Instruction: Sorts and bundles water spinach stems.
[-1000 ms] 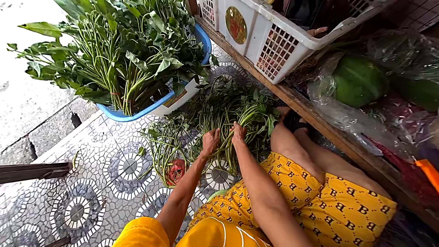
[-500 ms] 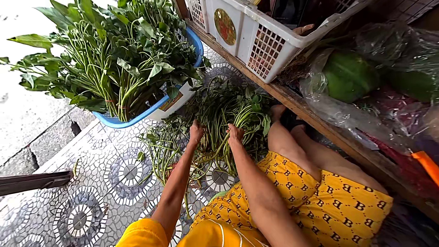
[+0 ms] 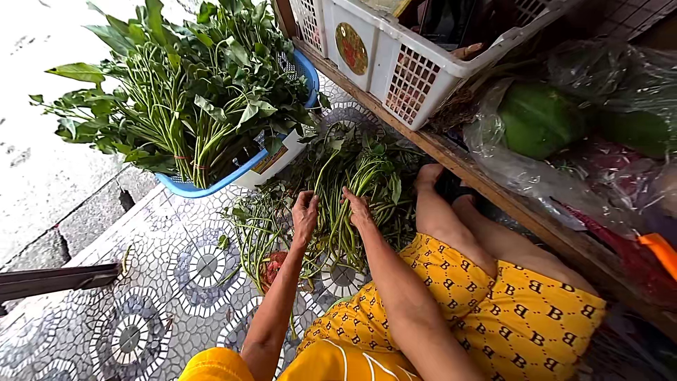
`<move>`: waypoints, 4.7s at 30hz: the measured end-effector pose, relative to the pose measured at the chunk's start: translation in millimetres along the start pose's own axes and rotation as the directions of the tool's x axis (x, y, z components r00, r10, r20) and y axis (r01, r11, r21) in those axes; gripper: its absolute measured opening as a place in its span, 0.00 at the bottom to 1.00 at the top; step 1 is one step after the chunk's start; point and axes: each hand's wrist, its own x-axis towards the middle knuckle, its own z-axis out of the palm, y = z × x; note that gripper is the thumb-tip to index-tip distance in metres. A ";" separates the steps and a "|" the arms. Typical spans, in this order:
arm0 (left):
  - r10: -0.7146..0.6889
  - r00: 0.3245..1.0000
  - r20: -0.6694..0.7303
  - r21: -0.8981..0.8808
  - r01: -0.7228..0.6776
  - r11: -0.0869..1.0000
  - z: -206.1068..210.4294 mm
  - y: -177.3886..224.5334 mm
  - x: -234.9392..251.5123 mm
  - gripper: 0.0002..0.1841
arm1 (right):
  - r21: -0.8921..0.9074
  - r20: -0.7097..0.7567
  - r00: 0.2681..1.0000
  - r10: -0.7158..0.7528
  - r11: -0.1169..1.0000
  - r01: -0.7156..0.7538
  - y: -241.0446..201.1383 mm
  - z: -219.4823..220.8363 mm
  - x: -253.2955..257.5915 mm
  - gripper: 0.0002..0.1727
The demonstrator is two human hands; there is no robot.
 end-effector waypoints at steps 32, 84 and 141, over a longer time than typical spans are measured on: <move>-0.005 0.984 0.180 0.679 -0.120 0.724 -7.6 4.6 40.6 0.23 | -0.030 -0.137 0.990 0.025 0.999 -0.029 1.6 -6.2 11.1 0.23; -0.628 0.734 -0.260 0.429 0.670 0.606 -126.1 -182.1 28.7 0.34 | -0.148 -0.058 0.998 -0.005 0.989 -0.003 1.0 -11.7 5.1 0.23; -0.015 0.978 0.208 -0.127 0.042 0.991 8.8 -18.3 -0.7 0.15 | 0.077 0.195 0.981 -0.009 0.997 -0.006 -18.2 -3.3 -10.3 0.20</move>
